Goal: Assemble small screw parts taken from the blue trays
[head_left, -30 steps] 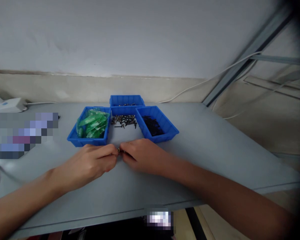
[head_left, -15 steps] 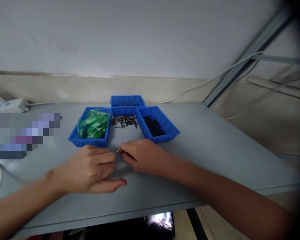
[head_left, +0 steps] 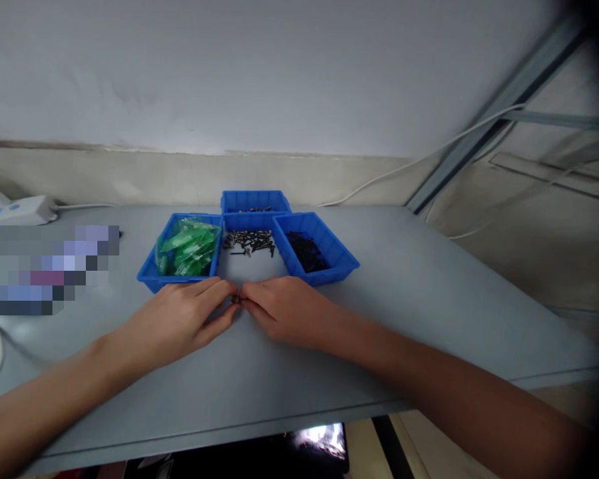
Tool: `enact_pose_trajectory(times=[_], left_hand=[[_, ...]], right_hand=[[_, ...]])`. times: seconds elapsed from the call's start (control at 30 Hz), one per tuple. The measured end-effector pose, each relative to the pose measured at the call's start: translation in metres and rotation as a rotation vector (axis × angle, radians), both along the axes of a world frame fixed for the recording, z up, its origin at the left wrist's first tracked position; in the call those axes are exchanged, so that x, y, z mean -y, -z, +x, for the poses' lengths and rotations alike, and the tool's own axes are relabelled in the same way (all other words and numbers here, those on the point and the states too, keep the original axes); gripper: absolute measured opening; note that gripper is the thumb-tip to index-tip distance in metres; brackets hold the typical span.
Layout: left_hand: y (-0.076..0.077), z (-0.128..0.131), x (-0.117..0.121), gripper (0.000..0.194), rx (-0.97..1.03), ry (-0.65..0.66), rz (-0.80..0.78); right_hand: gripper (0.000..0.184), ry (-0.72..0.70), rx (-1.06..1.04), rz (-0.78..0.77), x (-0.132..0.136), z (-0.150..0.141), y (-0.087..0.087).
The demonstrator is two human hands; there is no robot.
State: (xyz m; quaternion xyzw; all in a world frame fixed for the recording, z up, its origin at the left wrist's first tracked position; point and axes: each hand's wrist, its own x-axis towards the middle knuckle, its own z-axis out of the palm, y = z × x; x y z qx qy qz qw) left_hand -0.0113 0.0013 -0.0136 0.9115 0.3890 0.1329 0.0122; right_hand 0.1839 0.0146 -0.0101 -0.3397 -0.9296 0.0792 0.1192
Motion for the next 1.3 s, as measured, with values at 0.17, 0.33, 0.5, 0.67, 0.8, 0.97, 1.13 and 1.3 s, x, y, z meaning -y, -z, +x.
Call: enact_pose_trajectory(times=[0.17, 0.33, 0.5, 0.67, 0.8, 0.97, 1.13, 1.3], left_hand=[[0.002, 0.004, -0.001, 0.024, -0.113, -0.031, -0.152], [0.003, 0.003, -0.002, 0.024, -0.126, -0.028, -0.138], [0.004, 0.002, -0.002, 0.025, -0.124, -0.064, -0.115], [0.003, 0.003, -0.001, 0.024, -0.109, -0.081, -0.107], [0.002, 0.002, -0.001, 0.026, -0.079, -0.099, -0.073], [0.0, 0.002, 0.0, 0.025, 0.003, -0.054, -0.042], [-0.002, 0.004, 0.002, 0.024, 0.07, -0.028, -0.031], [-0.005, 0.005, 0.004, 0.023, 0.113, -0.006, -0.029]], right_hand=[[0.016, 0.003, 0.03, -0.019, 0.002, -0.001, -0.006], [0.015, -0.006, -0.02, -0.006, 0.002, -0.001, -0.006], [0.012, -0.04, -0.056, -0.018, 0.0, -0.001, -0.004], [0.016, -0.014, -0.02, 0.009, 0.0, -0.001, -0.003], [0.015, 0.008, 0.025, 0.033, -0.001, 0.0, -0.002], [0.011, -0.016, -0.017, -0.017, -0.003, 0.0, 0.002], [0.01, -0.06, -0.114, -0.126, -0.005, 0.0, 0.005], [0.012, -0.065, -0.144, -0.146, -0.006, 0.0, 0.006]])
